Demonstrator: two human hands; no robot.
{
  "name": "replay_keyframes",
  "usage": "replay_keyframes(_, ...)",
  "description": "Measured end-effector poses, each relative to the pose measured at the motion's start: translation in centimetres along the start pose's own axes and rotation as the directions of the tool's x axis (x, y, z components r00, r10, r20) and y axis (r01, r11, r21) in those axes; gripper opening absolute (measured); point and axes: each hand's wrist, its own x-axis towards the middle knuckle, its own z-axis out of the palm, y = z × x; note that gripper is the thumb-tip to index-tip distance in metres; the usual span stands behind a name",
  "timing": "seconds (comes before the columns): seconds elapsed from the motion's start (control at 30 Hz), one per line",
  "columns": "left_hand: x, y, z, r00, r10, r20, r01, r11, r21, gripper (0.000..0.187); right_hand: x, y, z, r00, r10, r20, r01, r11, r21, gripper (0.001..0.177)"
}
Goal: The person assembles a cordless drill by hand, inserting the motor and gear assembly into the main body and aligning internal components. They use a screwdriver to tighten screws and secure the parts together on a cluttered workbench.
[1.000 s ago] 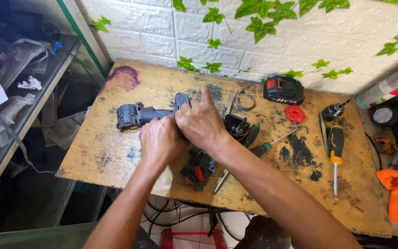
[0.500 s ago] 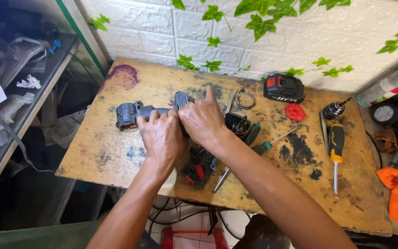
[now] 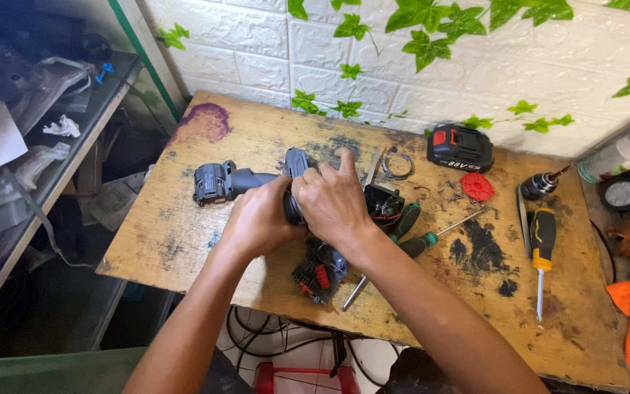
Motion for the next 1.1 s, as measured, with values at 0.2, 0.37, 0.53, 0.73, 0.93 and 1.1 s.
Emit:
replay_keyframes(0.2,-2.4,-4.4,2.8,0.965,0.041,-0.260,-0.227,0.631,-0.742,0.075,-1.0,-0.1,0.0,0.999,-0.003,-0.047,0.006,0.997,0.072,0.018)
replay_keyframes(0.37,-1.1,-6.6,5.8,0.942,0.012,-0.334,-0.304,0.444,-0.843,0.073,-1.7,0.7,-0.4,0.999,-0.048,0.019,0.043,0.974,0.222,0.050)
replay_keyframes(0.53,-1.2,-6.6,5.4,0.947,0.022,-0.320,-0.301,0.413,-0.860,0.073,-1.7,2.0,-0.8,0.990,-0.121,0.068,0.083,0.911,0.404,0.052)
replay_keyframes(0.73,-0.4,-7.3,5.7,0.958,0.059,-0.281,-0.277,0.448,-0.850,0.075,-1.8,2.3,-0.4,0.992,-0.104,0.069,0.060,0.884,0.464,0.039)
replay_keyframes(0.93,-0.8,-7.1,6.4,0.948,0.054,-0.314,-0.300,0.482,-0.823,0.069,-2.3,2.7,0.1,0.987,-0.149,0.060,0.102,0.871,0.480,0.037)
replay_keyframes(1.1,-1.2,-6.5,6.0,0.903,0.118,-0.413,-0.379,0.671,-0.637,0.065,-2.3,2.9,0.1,0.985,-0.156,0.078,0.099,0.868,0.487,0.038)
